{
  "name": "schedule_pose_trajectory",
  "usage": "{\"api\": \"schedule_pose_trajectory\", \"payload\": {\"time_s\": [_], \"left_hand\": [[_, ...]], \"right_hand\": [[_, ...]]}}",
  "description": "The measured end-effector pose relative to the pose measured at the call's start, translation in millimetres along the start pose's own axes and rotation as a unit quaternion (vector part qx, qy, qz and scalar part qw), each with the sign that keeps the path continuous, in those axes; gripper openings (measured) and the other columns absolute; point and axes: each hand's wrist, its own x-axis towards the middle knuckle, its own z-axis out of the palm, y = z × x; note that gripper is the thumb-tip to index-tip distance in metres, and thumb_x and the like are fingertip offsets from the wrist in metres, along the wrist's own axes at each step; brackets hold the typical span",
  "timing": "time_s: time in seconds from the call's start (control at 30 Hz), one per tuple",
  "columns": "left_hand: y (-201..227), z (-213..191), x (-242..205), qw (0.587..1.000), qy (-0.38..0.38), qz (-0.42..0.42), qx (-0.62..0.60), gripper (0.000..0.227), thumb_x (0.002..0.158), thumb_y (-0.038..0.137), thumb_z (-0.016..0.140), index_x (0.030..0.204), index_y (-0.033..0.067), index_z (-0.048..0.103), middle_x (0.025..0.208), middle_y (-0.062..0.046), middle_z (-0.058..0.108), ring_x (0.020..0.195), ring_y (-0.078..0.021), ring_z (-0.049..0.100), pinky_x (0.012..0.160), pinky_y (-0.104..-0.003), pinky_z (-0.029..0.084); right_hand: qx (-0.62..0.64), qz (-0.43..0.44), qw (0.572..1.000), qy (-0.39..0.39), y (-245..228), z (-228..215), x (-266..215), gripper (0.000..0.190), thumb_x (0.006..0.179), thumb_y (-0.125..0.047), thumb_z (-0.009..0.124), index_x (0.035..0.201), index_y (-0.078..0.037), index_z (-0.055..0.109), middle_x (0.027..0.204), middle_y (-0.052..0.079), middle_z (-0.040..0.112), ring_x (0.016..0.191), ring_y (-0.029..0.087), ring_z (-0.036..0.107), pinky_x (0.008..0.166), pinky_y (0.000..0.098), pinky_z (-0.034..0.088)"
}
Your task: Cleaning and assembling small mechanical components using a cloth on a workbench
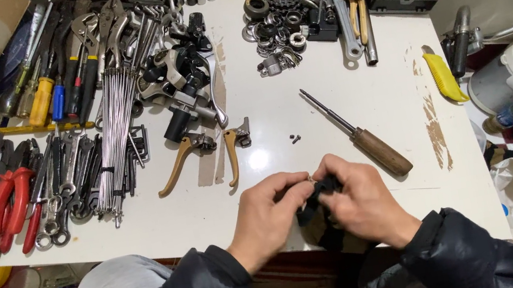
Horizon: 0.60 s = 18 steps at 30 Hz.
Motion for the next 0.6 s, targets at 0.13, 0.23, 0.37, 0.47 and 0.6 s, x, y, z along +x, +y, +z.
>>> {"api": "schedule_pose_trajectory", "payload": {"time_s": [0.13, 0.23, 0.37, 0.47, 0.6], "left_hand": [[-3.9, -3.5, 14.0, 0.977, -0.049, -0.128, -0.161, 0.019, 0.09, 0.016, 0.073, 0.097, 0.0005, 0.081, 0.076, -0.003, 0.068, 0.068, -0.0111, 0.055, 0.064, -0.026, 0.046], [-11.2, -3.6, 17.4, 0.926, -0.1, -0.21, -0.298, 0.02, 0.096, 0.023, 0.071, 0.091, 0.0043, 0.074, 0.076, -0.002, 0.066, 0.068, -0.0099, 0.057, 0.058, -0.024, 0.046], [0.1, -3.2, 7.6, 0.987, -0.04, -0.097, -0.123, 0.021, 0.089, 0.019, 0.074, 0.102, 0.0042, 0.082, 0.084, -0.002, 0.075, 0.074, -0.0086, 0.06, 0.069, -0.023, 0.05], [-11.2, 0.7, 3.4, 0.993, 0.006, 0.116, 0.009, 0.021, 0.087, 0.019, 0.075, 0.104, 0.0078, 0.079, 0.093, -0.003, 0.079, 0.082, -0.0117, 0.069, 0.077, -0.025, 0.057], [-18.3, -0.4, 3.7, 0.998, 0.014, 0.043, -0.052, 0.038, 0.087, 0.026, 0.08, 0.117, 0.0036, 0.074, 0.088, -0.015, 0.079, 0.074, -0.0136, 0.072, 0.072, -0.033, 0.063]], "right_hand": [[-0.068, -0.179, 0.979, 0.071, 5.9, 9.6, -5.6, 0.02, 0.067, 0.0, 0.05, 0.083, -0.01, 0.054, 0.067, 0.003, 0.06, 0.057, 0.019, 0.047, 0.053, 0.0333, 0.041], [-0.12, -0.37, 0.912, 0.132, 2.7, 9.8, -4.2, 0.017, 0.065, 0.008, 0.044, 0.076, -0.005, 0.042, 0.066, 0.007, 0.043, 0.056, 0.023, 0.039, 0.05, 0.0355, 0.031], [-0.072, -0.229, 0.966, 0.094, 10.8, 10.6, -4.6, 0.02, 0.062, -0.002, 0.053, 0.081, -0.009, 0.051, 0.067, 0.004, 0.053, 0.059, 0.02, 0.045, 0.053, 0.0341, 0.038], [0.054, -0.017, 0.998, 0.029, 6.1, 2.6, 0.6, 0.015, 0.071, -0.003, 0.064, 0.082, -0.011, 0.059, 0.07, 0.001, 0.061, 0.062, 0.014, 0.05, 0.058, 0.0298, 0.043], [0.068, 0.076, 0.995, -0.016, -2.3, -13.8, 7.8, 0.02, 0.071, 0.003, 0.073, 0.089, -0.004, 0.076, 0.072, 0.015, 0.073, 0.073, 0.025, 0.067, 0.068, 0.0388, 0.054]]}}
